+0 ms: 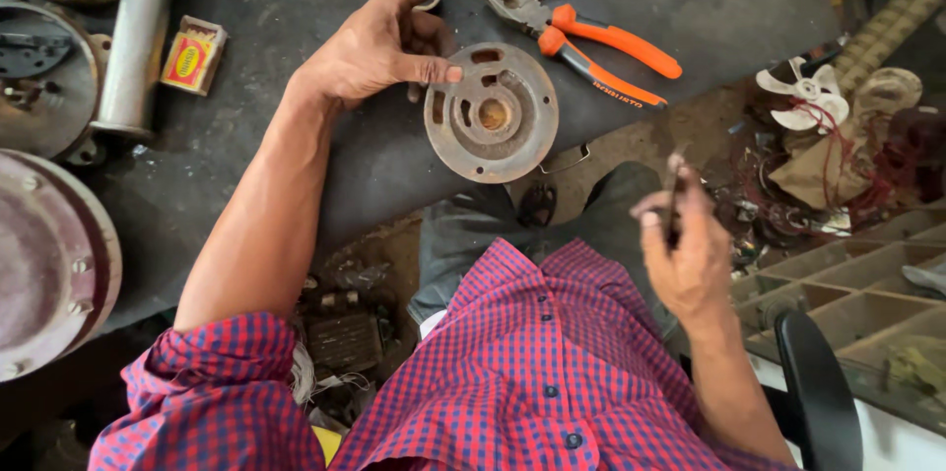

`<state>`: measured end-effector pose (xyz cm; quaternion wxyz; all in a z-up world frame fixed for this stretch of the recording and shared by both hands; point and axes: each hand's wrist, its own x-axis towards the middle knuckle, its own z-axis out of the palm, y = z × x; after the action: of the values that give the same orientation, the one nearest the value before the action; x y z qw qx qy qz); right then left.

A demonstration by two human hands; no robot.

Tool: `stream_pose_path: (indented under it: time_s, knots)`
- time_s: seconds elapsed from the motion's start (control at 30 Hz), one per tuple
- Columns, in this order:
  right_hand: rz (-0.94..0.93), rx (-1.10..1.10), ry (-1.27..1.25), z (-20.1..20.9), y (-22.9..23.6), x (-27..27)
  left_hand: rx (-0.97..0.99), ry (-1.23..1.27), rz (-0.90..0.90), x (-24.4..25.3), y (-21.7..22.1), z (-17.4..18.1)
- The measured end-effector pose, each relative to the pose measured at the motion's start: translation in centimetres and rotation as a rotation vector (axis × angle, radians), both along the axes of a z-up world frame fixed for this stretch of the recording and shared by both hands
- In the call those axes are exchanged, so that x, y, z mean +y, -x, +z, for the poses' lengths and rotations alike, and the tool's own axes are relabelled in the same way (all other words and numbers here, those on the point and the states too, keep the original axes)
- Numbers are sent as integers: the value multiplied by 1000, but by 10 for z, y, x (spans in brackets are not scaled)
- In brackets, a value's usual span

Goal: The person uses a metal file to smooth the edges of a circular metal part on a cluttered workbench. They repeatedly rotate the part and file different sections of its outer rim and inner holes.

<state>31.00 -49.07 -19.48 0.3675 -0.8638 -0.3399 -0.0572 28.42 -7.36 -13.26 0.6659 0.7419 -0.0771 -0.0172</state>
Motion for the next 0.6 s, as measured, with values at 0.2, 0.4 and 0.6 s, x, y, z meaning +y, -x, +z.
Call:
stream_pose_path:
  time_s: [0.2,0.4,0.6]
  knots:
    - [214,33,-1,19,7,35,-56,-39,27,-11,-5,-2]
    - [35,170,282,44,13,54,-171,-80,112,-24,-10,-10]
    - [101,4,289,41,17,56,-184,-3,148,-35,-8,-14]
